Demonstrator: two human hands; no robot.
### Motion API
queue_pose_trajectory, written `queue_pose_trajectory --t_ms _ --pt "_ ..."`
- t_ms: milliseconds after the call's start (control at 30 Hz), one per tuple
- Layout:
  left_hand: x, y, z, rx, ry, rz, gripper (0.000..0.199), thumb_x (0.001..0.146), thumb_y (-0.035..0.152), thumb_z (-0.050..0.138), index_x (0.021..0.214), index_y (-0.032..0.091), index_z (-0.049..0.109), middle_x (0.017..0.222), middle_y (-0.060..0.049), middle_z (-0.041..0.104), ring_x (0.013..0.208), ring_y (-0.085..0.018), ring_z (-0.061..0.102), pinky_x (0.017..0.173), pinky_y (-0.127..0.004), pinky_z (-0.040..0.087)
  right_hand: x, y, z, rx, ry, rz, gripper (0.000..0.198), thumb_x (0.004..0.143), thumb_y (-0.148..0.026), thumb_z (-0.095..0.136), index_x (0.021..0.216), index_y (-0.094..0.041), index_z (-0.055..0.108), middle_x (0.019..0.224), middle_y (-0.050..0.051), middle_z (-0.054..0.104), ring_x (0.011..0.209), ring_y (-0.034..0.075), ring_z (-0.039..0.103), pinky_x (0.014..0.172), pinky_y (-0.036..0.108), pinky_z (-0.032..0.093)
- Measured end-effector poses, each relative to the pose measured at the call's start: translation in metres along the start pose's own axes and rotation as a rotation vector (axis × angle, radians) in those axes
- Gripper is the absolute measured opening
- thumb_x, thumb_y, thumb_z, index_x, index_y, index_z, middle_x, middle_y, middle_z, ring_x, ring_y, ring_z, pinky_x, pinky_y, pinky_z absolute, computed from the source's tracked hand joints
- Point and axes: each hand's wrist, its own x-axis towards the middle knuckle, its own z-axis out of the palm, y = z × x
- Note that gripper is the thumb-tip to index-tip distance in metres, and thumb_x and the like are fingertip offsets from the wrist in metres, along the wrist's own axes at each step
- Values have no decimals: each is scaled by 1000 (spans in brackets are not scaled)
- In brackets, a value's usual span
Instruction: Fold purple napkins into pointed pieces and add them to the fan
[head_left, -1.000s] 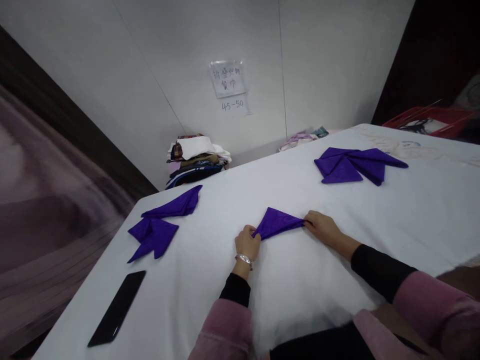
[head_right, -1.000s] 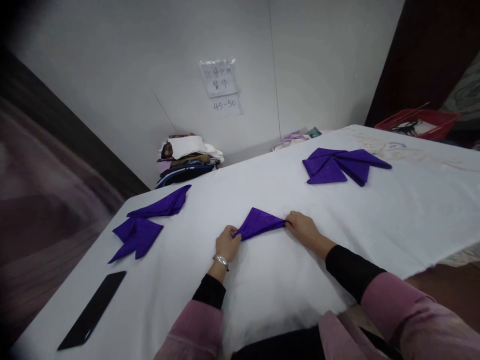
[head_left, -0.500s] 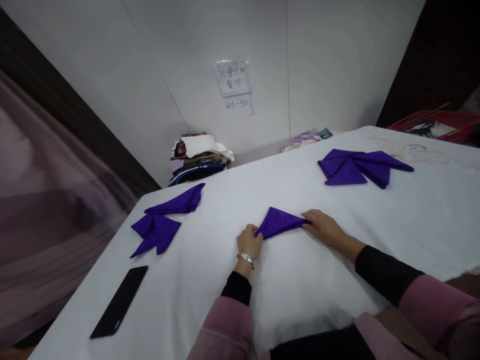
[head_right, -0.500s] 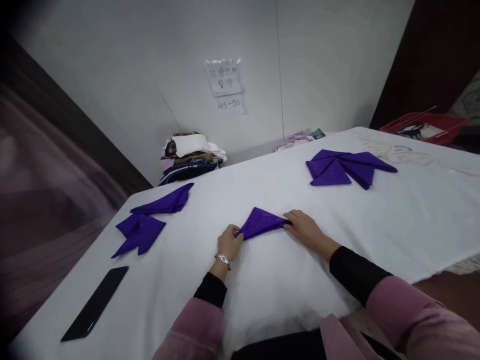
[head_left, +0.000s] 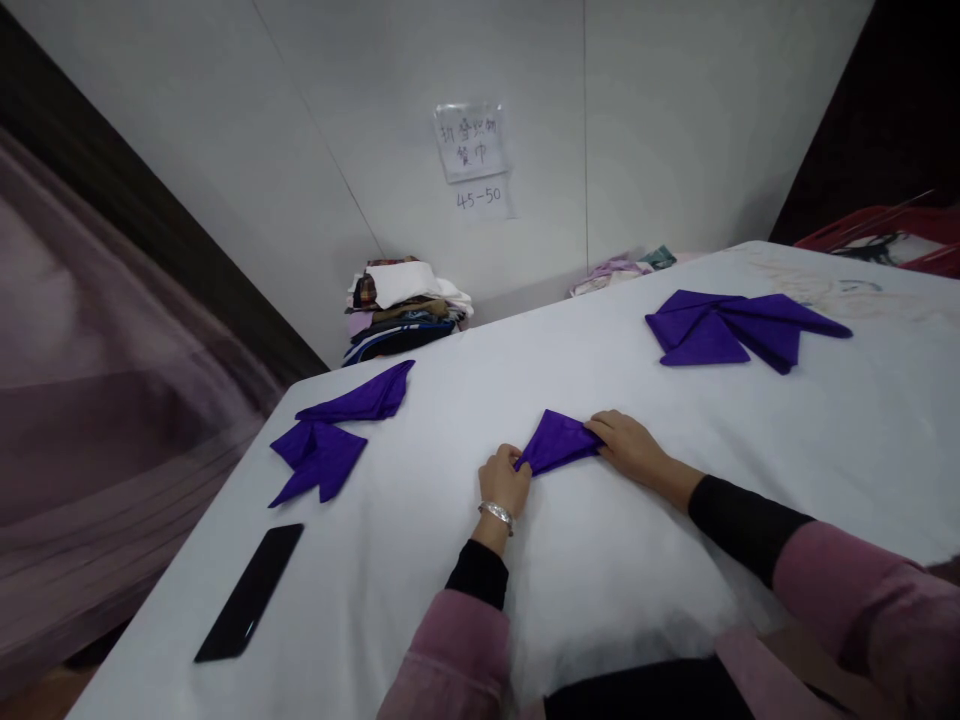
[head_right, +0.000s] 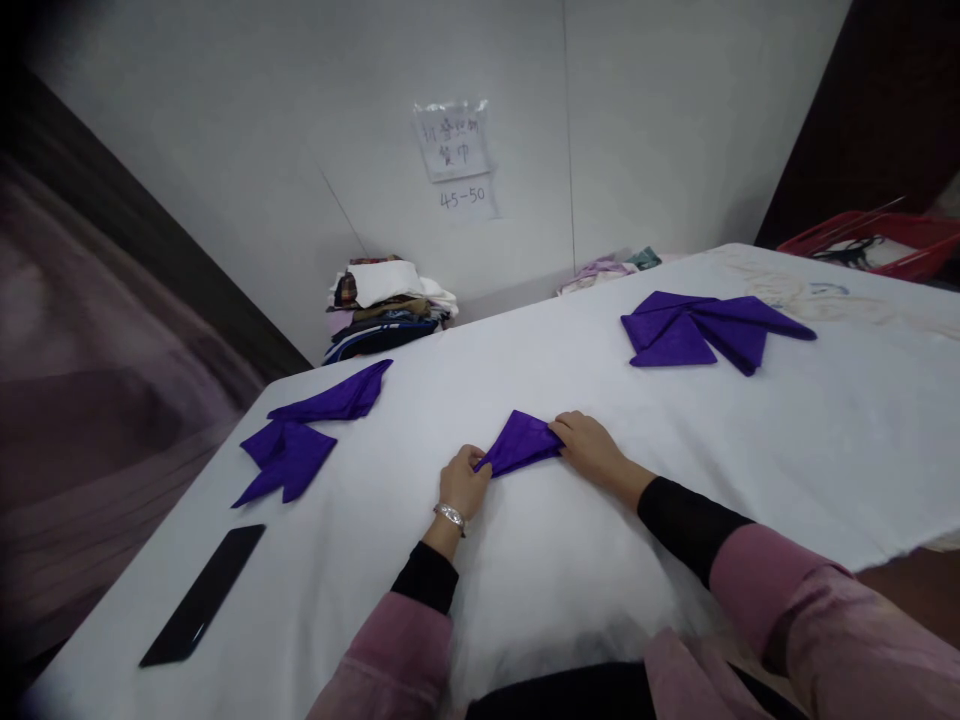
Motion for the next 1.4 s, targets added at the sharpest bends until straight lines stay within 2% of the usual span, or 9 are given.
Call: queue_pose_trajectory --t_ms 267,367,500,633,800,967,1167,1400 --pt "1 -3 2 -8 4 -2 14 72 21 55 86 23 58 80 0 64 81 -17 59 74 -29 41 11 -1 9 -65 -58 120 21 74 -6 46 85 -18 59 89 7 59 84 21 51 68 29 39" --pt "1 -3 2 -5 3 -1 14 72 21 55 85 22 57 79 0 64 79 -17 59 74 -29 41 8 1 5 -8 -72 117 22 75 -9 48 92 -19 59 93 7 59 88 20 51 71 29 40" --pt "1 -2 2 0 4 9 14 72 20 54 86 22 57 79 0 64 79 -17 59 74 -29 41 -8 9 -6 152 -36 -2 34 80 -24 52 113 -19 53 107 8 58 100 21 50 86 33 40" --pt "1 -2 2 8 0 11 14 73 21 54 87 22 56 80 -1 64 80 -18 59 74 -29 41 -26 17 -14 230 3 -52 35 85 -33 48 118 -22 51 115 7 57 105 22 51 91 37 41" --pt "1 -1 2 7 6 12 15 72 21 54 87 22 57 80 -1 64 80 -18 59 74 -29 40 -31 22 -12 203 58 -10 30 87 -31 44 113 -21 56 111 8 59 102 21 53 88 36 44" --pt "1 -1 1 9 0 5 15 72 21 54 87 22 57 78 0 64 78 -18 59 72 -29 41 -29 24 -7 165 58 -51 30 87 -29 44 114 -22 57 110 8 60 102 21 53 87 36 45" --pt "0 -1 0 15 -9 14 14 73 21 54 86 22 57 76 0 64 77 -17 59 71 -28 40 -24 28 -2 126 35 25 26 87 -21 43 105 -21 61 100 6 61 93 19 55 78 31 47" --pt "0 0 0 17 -2 20 15 73 21 54 87 22 57 76 0 64 78 -17 59 73 -29 40 -18 20 -1 39 -13 130 21 83 -16 46 93 -22 63 93 4 62 91 18 55 69 26 43"
